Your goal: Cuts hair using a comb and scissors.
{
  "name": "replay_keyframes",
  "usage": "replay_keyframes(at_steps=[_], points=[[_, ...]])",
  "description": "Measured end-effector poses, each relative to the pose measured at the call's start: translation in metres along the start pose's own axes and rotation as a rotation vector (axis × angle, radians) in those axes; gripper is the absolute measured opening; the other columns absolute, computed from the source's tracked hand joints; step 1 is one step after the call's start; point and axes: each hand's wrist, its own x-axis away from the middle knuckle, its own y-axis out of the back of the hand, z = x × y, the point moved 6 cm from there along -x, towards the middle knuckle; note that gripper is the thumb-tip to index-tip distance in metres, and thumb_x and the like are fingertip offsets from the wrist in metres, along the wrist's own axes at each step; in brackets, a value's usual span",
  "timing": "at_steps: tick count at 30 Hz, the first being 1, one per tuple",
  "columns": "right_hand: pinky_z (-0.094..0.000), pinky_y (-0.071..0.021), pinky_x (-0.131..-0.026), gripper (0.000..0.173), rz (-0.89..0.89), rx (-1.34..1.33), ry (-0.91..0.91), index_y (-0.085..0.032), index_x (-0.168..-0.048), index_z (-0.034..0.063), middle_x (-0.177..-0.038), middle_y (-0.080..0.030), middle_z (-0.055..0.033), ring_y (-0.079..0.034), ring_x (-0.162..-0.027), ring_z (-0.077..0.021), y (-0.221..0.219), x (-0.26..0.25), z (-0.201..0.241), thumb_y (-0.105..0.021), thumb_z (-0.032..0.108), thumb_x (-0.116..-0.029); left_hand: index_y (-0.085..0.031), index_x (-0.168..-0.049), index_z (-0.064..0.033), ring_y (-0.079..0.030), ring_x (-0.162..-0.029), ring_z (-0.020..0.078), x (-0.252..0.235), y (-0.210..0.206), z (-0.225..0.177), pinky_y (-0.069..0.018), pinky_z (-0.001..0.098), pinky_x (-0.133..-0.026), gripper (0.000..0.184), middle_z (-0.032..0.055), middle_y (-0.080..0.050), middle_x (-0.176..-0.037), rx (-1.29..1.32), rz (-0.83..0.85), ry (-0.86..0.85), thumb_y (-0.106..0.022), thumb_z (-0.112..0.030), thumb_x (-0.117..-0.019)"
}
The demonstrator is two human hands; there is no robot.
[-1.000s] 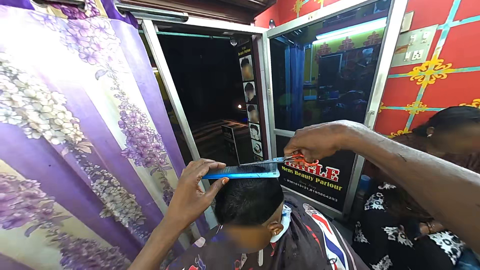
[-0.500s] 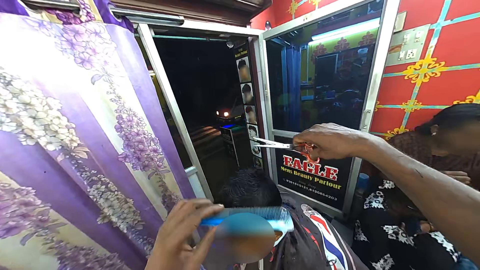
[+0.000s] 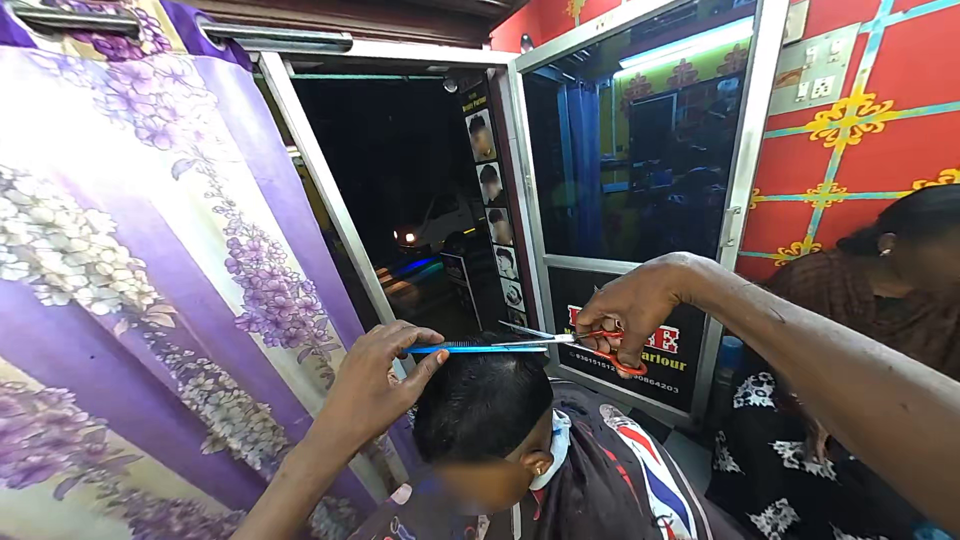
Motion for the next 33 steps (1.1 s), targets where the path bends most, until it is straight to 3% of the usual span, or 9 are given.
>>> replay_keyframes(at_steps=[4, 11, 15, 19, 24, 27, 29, 32, 33], points=[[-0.0318, -0.0512, -0.075, 0.034, 0.011, 0.081, 0.015, -0.069, -0.108, 0.0052, -0.091, -0.069, -0.0033, -0.064, -0.081, -0.0117, 0.003, -0.007, 0.010, -0.086, 0.022, -0.0832, -0.076, -0.112, -0.0232, -0.065, -0.103, 0.0081, -0.002, -0.002, 0.003, -0.0523, 0.0406, -0.089, 0.037, -0.0116, -0.071, -0.107, 0.011, -0.003, 0.003, -0.062, -0.051, -0.0924], [-0.0355, -0.0512, -0.074, 0.021, -0.082, 0.206, -0.005, -0.071, -0.108, 0.0051, -0.090, -0.069, -0.0058, -0.064, -0.078, -0.0149, 0.014, -0.005, 0.024, -0.078, 0.004, -0.0881, -0.076, -0.114, -0.0230, -0.063, -0.108, 0.0100, -0.001, 0.003, -0.002, -0.0500, 0.0436, -0.091, 0.038, -0.0111, -0.070, -0.112, 0.023, -0.023, 0.004, -0.065, -0.050, -0.0899], [-0.0316, -0.0548, -0.079, 0.020, -0.091, 0.143, -0.012, -0.071, -0.109, 0.0055, -0.096, -0.075, -0.0028, -0.069, -0.083, -0.0120, 0.012, 0.002, 0.018, -0.076, 0.002, -0.0901, -0.075, -0.115, -0.0243, -0.062, -0.107, 0.0084, 0.002, 0.006, -0.003, -0.0495, 0.0417, -0.090, 0.039, -0.0128, -0.069, -0.112, 0.029, -0.030, -0.006, -0.065, -0.052, -0.0900], [-0.0323, -0.0534, -0.077, 0.016, -0.105, 0.185, 0.003, -0.072, -0.106, 0.0059, -0.094, -0.073, -0.0030, -0.067, -0.081, -0.0120, 0.011, 0.001, 0.026, -0.075, 0.002, -0.0908, -0.075, -0.116, -0.0240, -0.062, -0.107, 0.0090, 0.003, 0.007, -0.007, -0.0492, 0.0422, -0.091, 0.039, -0.0124, -0.069, -0.113, 0.033, -0.034, -0.004, -0.065, -0.051, -0.0898], [-0.0319, -0.0560, -0.079, 0.020, -0.125, 0.150, -0.003, -0.073, -0.106, 0.0058, -0.093, -0.075, -0.0032, -0.070, -0.082, -0.0125, 0.014, 0.005, 0.030, -0.080, 0.004, -0.0868, -0.075, -0.116, -0.0247, -0.062, -0.106, 0.0087, 0.006, 0.009, -0.007, -0.0496, 0.0406, -0.089, 0.039, -0.0129, -0.068, -0.114, 0.037, -0.040, 0.005, -0.066, -0.052, -0.0898], [-0.0362, -0.0516, -0.073, 0.026, -0.109, 0.201, -0.008, -0.072, -0.105, 0.0064, -0.088, -0.070, -0.0040, -0.064, -0.077, -0.0141, 0.010, 0.001, 0.031, -0.085, 0.010, -0.0831, -0.075, -0.116, -0.0248, -0.062, -0.107, 0.0084, 0.007, 0.009, -0.007, -0.0503, 0.0394, -0.090, 0.039, -0.0126, -0.069, -0.114, 0.043, -0.039, 0.009, -0.065, -0.052, -0.0899], [-0.0378, -0.0536, -0.076, 0.020, -0.159, 0.228, -0.023, -0.072, -0.107, 0.0067, -0.092, -0.072, -0.0047, -0.067, -0.080, -0.0156, 0.013, 0.003, 0.033, -0.078, 0.004, -0.0874, -0.075, -0.115, -0.0239, -0.063, -0.105, 0.0102, 0.009, 0.011, -0.006, -0.0520, 0.0402, -0.088, 0.037, -0.0107, -0.070, -0.112, 0.018, -0.047, 0.047, -0.065, -0.050, -0.0912], [-0.0333, -0.0537, -0.072, 0.015, -0.264, 0.187, -0.052, -0.072, -0.103, 0.0078, -0.090, -0.072, -0.0022, -0.066, -0.075, -0.0127, 0.020, 0.014, 0.024, -0.073, 0.001, -0.0902, -0.076, -0.113, -0.0165, -0.067, -0.094, 0.0190, 0.024, 0.021, 0.004, -0.0550, 0.0463, -0.077, 0.034, -0.0003, -0.071, -0.105, -0.019, -0.104, 0.235, -0.064, -0.044, -0.0958], [-0.0333, -0.0543, -0.071, 0.015, -0.307, 0.170, -0.063, -0.071, -0.104, 0.0083, -0.089, -0.072, -0.0019, -0.066, -0.075, -0.0127, 0.021, 0.019, 0.017, -0.074, 0.002, -0.0902, -0.075, -0.112, -0.0174, -0.068, -0.090, 0.0161, 0.033, 0.025, 0.007, -0.0556, 0.0426, -0.074, 0.034, -0.0017, -0.071, -0.104, 0.003, -0.129, 0.284, -0.062, -0.045, -0.0965]])
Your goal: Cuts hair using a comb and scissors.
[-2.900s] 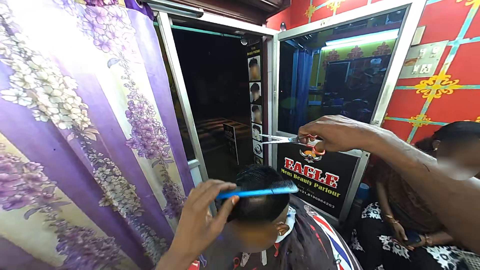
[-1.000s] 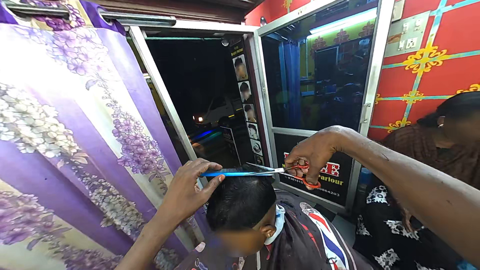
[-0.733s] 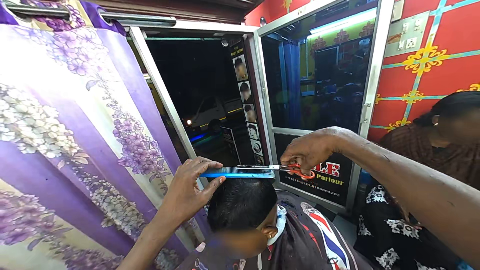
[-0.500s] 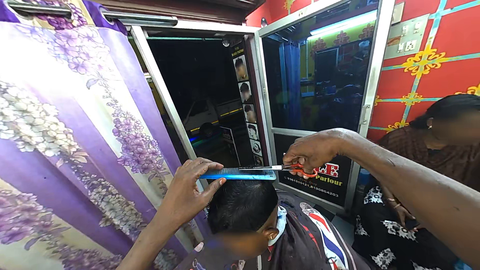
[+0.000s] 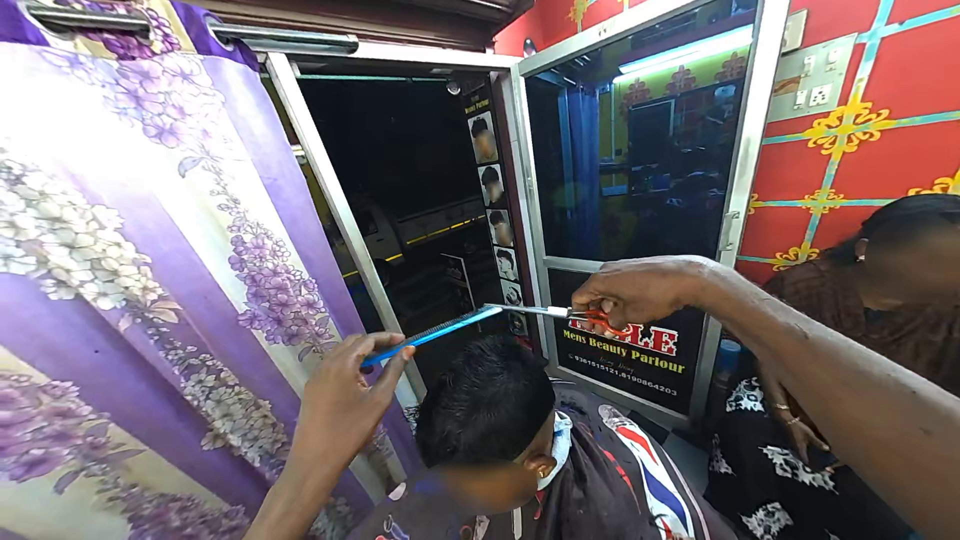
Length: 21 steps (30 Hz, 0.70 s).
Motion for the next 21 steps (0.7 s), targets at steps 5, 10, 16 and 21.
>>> replay_keyframes(at_steps=[5, 10, 16, 21], points=[[-0.0445, -0.0551, -0.072, 0.016, -0.188, 0.082, -0.142, -0.071, -0.108, 0.0172, -0.085, -0.072, 0.0008, -0.067, -0.076, -0.0172, -0.008, 0.008, -0.044, -0.073, 0.011, -0.0934, -0.077, -0.115, -0.0249, -0.066, -0.104, 0.0074, 0.036, 0.006, -0.033, -0.0560, 0.0318, -0.087, 0.030, -0.0053, -0.073, -0.111, 0.211, 0.118, -0.263, -0.066, -0.047, -0.0969], [-0.0357, -0.0523, -0.066, 0.021, -0.128, -0.045, 0.018, -0.070, -0.108, 0.0092, -0.080, -0.067, -0.0022, -0.062, -0.068, -0.0139, -0.009, -0.009, -0.042, -0.077, 0.006, -0.0883, -0.078, -0.103, -0.0281, -0.065, -0.086, 0.0037, -0.003, -0.013, -0.026, -0.0543, 0.0312, -0.072, 0.035, -0.0138, -0.071, -0.096, -0.020, 0.100, -0.244, -0.056, -0.054, -0.0948], [-0.0325, -0.0542, -0.076, 0.023, 0.163, -0.156, 0.055, -0.069, -0.107, 0.0011, -0.093, -0.071, -0.0073, -0.067, -0.079, -0.0144, -0.014, -0.023, -0.032, -0.079, 0.001, -0.0863, -0.077, -0.098, -0.0308, -0.063, -0.078, 0.0042, -0.037, -0.027, -0.009, -0.0516, 0.0337, -0.067, 0.029, -0.0152, -0.069, -0.089, -0.065, 0.264, -0.161, -0.060, -0.053, -0.0924], [-0.0289, -0.0562, -0.080, 0.023, 0.305, -0.289, 0.054, -0.071, -0.112, 0.0003, -0.097, -0.075, -0.0071, -0.071, -0.082, -0.0136, -0.026, -0.027, -0.033, -0.073, -0.004, -0.0891, -0.078, -0.099, -0.0286, -0.062, -0.078, 0.0056, -0.040, -0.028, -0.004, -0.0498, 0.0336, -0.066, 0.029, -0.0134, -0.070, -0.090, -0.088, 0.278, -0.143, -0.062, -0.052, -0.0914]])
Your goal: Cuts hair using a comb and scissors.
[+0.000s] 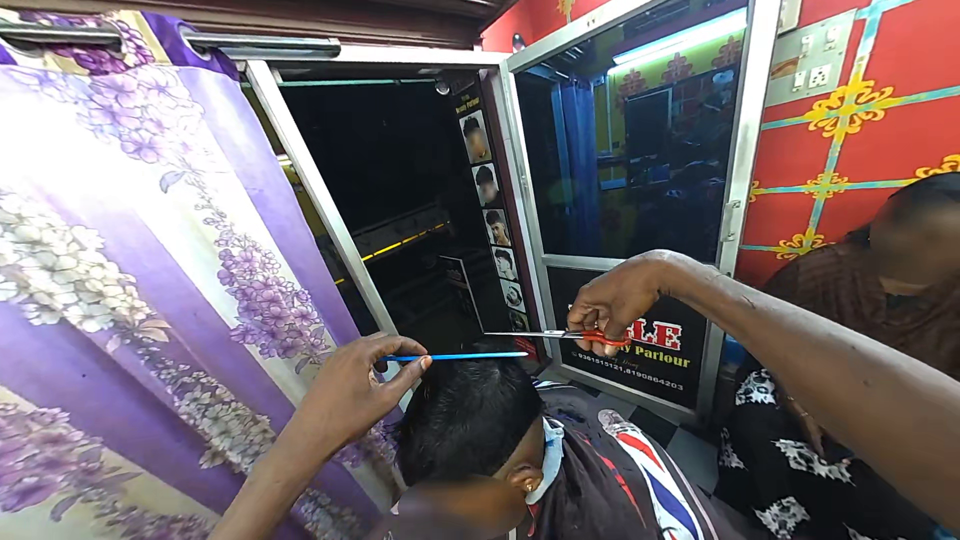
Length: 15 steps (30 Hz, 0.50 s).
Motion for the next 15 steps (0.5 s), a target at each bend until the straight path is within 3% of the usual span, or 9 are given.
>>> replay_keyframes(at_steps=[3, 6, 11, 15], points=[[-0.0279, -0.0557, -0.078, 0.030, 0.058, -0.078, 0.068, -0.071, -0.114, -0.0007, -0.095, -0.074, -0.0091, -0.070, -0.080, -0.0141, -0.008, -0.007, -0.001, -0.079, -0.002, -0.0846, -0.077, -0.101, -0.0282, -0.063, -0.080, 0.0047, 0.002, -0.004, 0.004, -0.0515, 0.0327, -0.067, 0.031, -0.0134, -0.070, -0.093, 0.010, -0.004, 0.011, -0.062, -0.053, -0.0910], [-0.0255, -0.0546, -0.075, 0.029, 0.086, -0.032, 0.170, -0.073, -0.112, 0.0003, -0.093, -0.074, -0.0069, -0.069, -0.078, -0.0110, -0.010, -0.013, 0.004, -0.080, 0.005, -0.0849, -0.077, -0.105, -0.0265, -0.065, -0.087, 0.0070, 0.004, -0.006, 0.007, -0.0521, 0.0355, -0.073, 0.030, -0.0121, -0.071, -0.099, 0.058, 0.018, 0.041, -0.065, -0.050, -0.0911], [-0.0257, -0.0539, -0.077, 0.026, 0.106, 0.040, 0.166, -0.073, -0.110, 0.0014, -0.092, -0.074, -0.0056, -0.068, -0.079, -0.0100, -0.004, -0.021, 0.020, -0.081, 0.011, -0.0868, -0.076, -0.109, -0.0269, -0.065, -0.099, 0.0074, 0.006, -0.005, 0.006, -0.0524, 0.0371, -0.082, 0.036, -0.0133, -0.071, -0.105, 0.064, -0.035, -0.006, -0.064, -0.053, -0.0887], [-0.0247, -0.0534, -0.076, 0.023, 0.092, 0.072, 0.144, -0.073, -0.111, 0.0009, -0.094, -0.075, -0.0061, -0.068, -0.077, -0.0098, 0.001, -0.019, 0.034, -0.077, 0.004, -0.0888, -0.076, -0.110, -0.0257, -0.064, -0.102, 0.0067, 0.009, -0.002, 0.001, -0.0518, 0.0362, -0.085, 0.038, -0.0135, -0.070, -0.107, 0.057, -0.079, -0.047, -0.064, -0.054, -0.0875]])
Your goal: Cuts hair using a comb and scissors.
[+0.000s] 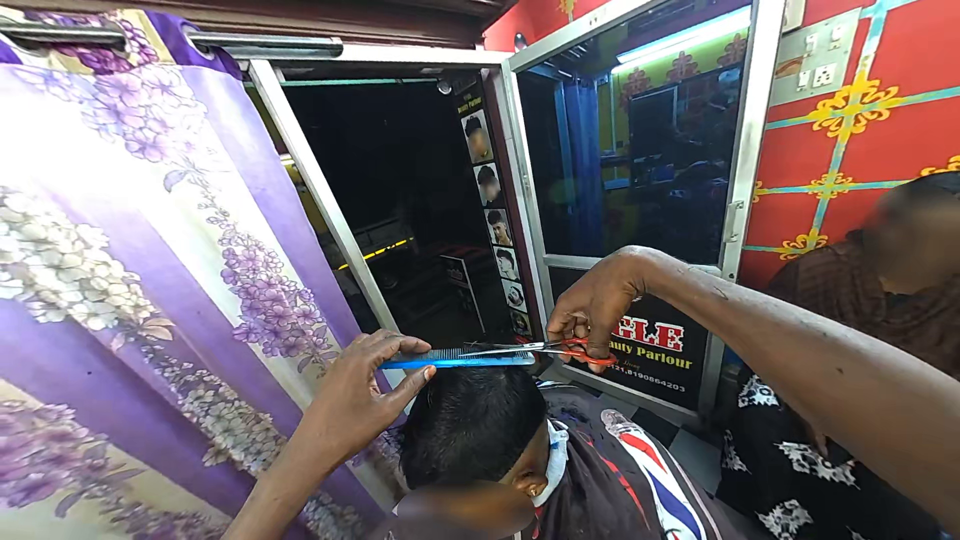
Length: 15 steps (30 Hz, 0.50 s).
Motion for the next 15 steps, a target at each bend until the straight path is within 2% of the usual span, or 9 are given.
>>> replay_keyframes(at_steps=[3, 7, 9, 12, 15], points=[[-0.0266, -0.0546, -0.074, 0.020, -0.024, 0.002, -0.038, -0.073, -0.108, -0.0007, -0.094, -0.074, -0.0078, -0.068, -0.076, -0.0117, 0.002, 0.003, 0.001, -0.072, -0.006, -0.0892, -0.076, -0.111, -0.0254, -0.063, -0.103, 0.0068, 0.003, 0.003, -0.004, -0.0515, 0.0374, -0.087, 0.039, -0.0134, -0.070, -0.107, 0.005, -0.009, -0.007, -0.065, -0.054, -0.0871], [-0.0277, -0.0558, -0.078, 0.020, -0.049, -0.021, -0.075, -0.073, -0.106, -0.0001, -0.094, -0.076, -0.0074, -0.071, -0.079, -0.0125, 0.002, 0.012, -0.002, -0.070, -0.009, -0.0884, -0.076, -0.111, -0.0254, -0.063, -0.104, 0.0064, 0.006, 0.005, -0.007, -0.0508, 0.0385, -0.090, 0.039, -0.0144, -0.070, -0.108, 0.017, -0.023, -0.008, -0.066, -0.054, -0.0873], [-0.0276, -0.0566, -0.079, 0.023, -0.043, -0.044, -0.061, -0.074, -0.109, 0.0006, -0.094, -0.076, -0.0070, -0.072, -0.080, -0.0127, 0.001, 0.013, -0.005, -0.075, -0.006, -0.0867, -0.076, -0.112, -0.0261, -0.063, -0.104, 0.0061, 0.007, 0.005, -0.008, -0.0512, 0.0382, -0.090, 0.038, -0.0146, -0.070, -0.108, 0.026, -0.023, -0.008, -0.066, -0.054, -0.0874], [-0.0256, -0.0542, -0.072, 0.026, -0.035, -0.015, -0.040, -0.073, -0.110, 0.0015, -0.090, -0.073, -0.0055, -0.067, -0.074, -0.0099, -0.003, 0.010, -0.004, -0.080, 0.002, -0.0851, -0.076, -0.112, -0.0263, -0.063, -0.104, 0.0057, 0.008, 0.006, -0.010, -0.0519, 0.0370, -0.089, 0.037, -0.0145, -0.070, -0.108, 0.034, -0.027, -0.003, -0.067, -0.053, -0.0874], [-0.0300, -0.0568, -0.076, 0.021, -0.092, -0.002, -0.062, -0.072, -0.108, 0.0009, -0.093, -0.075, -0.0068, -0.070, -0.077, -0.0139, 0.001, 0.012, 0.000, -0.071, -0.008, -0.0893, -0.076, -0.111, -0.0252, -0.064, -0.102, 0.0078, 0.012, 0.007, -0.008, -0.0518, 0.0369, -0.084, 0.037, -0.0125, -0.071, -0.108, 0.016, -0.062, 0.039, -0.064, -0.053, -0.0897]])
